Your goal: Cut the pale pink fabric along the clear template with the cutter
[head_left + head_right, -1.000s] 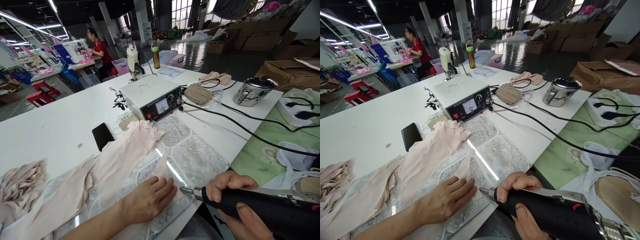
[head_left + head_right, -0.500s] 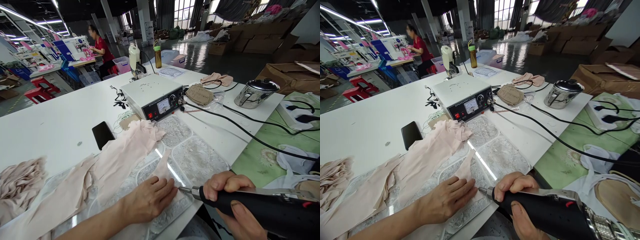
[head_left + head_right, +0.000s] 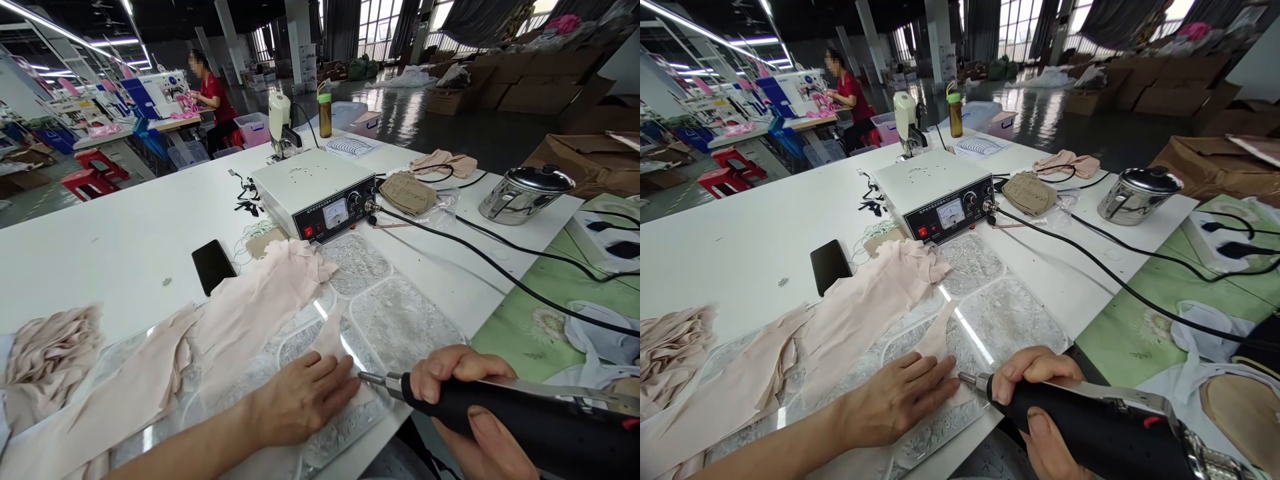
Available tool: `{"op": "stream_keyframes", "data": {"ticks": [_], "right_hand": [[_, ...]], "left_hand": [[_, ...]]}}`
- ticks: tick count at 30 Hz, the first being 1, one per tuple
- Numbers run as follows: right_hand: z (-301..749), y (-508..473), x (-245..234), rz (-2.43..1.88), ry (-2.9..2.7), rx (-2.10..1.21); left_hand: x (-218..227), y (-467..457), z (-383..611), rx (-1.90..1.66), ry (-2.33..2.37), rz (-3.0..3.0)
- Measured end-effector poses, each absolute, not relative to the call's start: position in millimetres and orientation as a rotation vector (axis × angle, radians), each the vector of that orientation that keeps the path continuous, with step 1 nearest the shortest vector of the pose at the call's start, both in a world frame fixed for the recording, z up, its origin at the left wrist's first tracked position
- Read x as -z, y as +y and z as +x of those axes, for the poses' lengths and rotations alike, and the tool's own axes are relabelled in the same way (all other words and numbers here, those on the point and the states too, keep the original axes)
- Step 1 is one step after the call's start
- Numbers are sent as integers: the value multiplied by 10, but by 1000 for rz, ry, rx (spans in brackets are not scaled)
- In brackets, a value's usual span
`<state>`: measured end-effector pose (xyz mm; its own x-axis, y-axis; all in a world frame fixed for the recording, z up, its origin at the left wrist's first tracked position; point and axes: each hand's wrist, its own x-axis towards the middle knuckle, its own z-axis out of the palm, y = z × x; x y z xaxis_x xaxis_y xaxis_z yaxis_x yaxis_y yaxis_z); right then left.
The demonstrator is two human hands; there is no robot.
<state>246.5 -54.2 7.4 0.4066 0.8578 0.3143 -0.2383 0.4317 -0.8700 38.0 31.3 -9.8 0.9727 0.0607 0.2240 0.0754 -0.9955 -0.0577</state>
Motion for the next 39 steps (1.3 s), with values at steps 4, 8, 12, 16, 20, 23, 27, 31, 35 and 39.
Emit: {"op": "stream_keyframes", "data": {"ticks": [4,8,12,16,20,23,27,31,35,39], "right_hand": [[2452,-536,-83,-840,-860,-818],[2456,-536,-84,-846,-856,-815],[2452,-542,-88,-853,-860,-805],[2440,-535,-89,-849,-859,-802],[2444,-513,-83,-842,-888,-797],[2452,-497,-75,-845,-917,-780],[2463,-497,-55,-852,-929,-755],[2465,-512,-38,-869,-918,-753],[2441,-507,-27,-870,-911,-762],[2412,-479,-20,-844,-900,-741]], "left_hand": [[118,314,364,326,-117,-3069],[132,318,361,313,-135,-3083],[124,317,370,325,-128,-3077],[103,313,382,354,-118,-3086],[83,308,394,386,-88,-3092],[78,307,396,384,-75,-3101],[72,311,394,381,-74,-3097],[71,314,387,379,-63,-3094],[92,311,376,376,-69,-3099],[115,307,369,393,-82,-3111]]}}
